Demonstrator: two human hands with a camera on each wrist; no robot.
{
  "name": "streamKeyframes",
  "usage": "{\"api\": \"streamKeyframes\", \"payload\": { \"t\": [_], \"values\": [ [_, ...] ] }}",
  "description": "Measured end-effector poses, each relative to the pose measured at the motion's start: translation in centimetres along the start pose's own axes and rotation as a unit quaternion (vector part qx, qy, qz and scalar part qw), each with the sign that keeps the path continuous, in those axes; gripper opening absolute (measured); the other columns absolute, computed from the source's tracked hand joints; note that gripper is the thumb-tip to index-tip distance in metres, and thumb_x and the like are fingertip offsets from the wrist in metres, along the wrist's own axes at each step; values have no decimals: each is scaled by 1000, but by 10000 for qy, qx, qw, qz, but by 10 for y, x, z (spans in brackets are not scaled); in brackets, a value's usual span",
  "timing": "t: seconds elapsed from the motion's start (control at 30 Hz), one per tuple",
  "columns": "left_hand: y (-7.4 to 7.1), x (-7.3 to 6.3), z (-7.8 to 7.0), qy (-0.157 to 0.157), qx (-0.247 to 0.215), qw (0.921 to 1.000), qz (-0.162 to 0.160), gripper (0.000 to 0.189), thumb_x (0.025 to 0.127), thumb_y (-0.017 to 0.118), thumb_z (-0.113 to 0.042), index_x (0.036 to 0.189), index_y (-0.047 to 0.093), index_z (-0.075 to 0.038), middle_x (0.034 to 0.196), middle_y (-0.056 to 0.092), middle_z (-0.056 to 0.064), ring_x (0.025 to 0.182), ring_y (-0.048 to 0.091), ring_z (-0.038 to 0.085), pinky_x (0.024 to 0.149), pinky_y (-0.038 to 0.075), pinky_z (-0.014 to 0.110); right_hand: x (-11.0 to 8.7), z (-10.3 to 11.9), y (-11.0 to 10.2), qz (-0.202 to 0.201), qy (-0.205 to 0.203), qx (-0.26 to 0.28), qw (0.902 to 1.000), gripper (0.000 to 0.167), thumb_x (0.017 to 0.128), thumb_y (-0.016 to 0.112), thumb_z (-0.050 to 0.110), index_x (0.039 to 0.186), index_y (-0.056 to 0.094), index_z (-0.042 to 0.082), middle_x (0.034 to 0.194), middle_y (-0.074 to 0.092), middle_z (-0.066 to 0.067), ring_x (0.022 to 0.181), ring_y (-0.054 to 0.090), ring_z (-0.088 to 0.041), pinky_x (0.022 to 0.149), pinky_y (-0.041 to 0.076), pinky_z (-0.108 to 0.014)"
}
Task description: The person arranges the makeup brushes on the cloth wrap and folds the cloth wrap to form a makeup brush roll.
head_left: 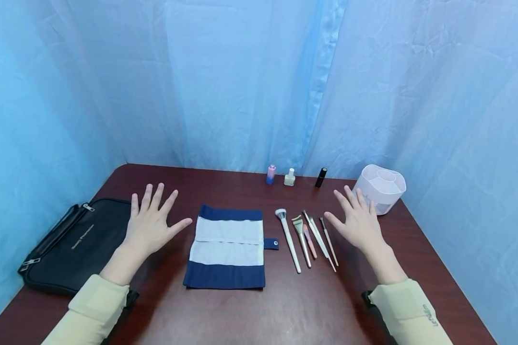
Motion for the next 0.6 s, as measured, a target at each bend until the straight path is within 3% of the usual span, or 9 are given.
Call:
{"api": "streamKeyframes", "payload": {
  "t": [0.27,0.47,0.6],
  "values": [
    [-3,-3,-5,95,-21,9998,157,89,84,46,-70,150,26,-14,156,14,21,144,-3,39,111,-6,62,5,19,-10,-115,-223,-43,9997,74,89,48,61,147,33,17,155,23,-15,144,8,-38,107,5,-69],
    [0,-8,-18,270,-222,9987,383,91,83,48,-70,150,26,-13,156,15,20,144,2,40,111,-10,61,13,51,-13,-75,-581,-14,9983,72,91,47,60,148,31,20,156,21,-12,145,7,-35,109,7,-67],
    [4,-14,-27,494,-238,9976,414,97,77,56,-71,150,28,-13,155,18,20,144,6,40,111,-5,62,16,75,-8,-59,-900,88,9959,71,90,51,57,148,33,20,156,23,-12,145,9,-34,109,10,-65]
  ]
}}
Point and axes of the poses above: each hand's wrist, its own x-axis towards the middle knuckle, its own y-axis out of the palm, z = x × y, the point moved 10 cm from there along x, towards the middle knuckle
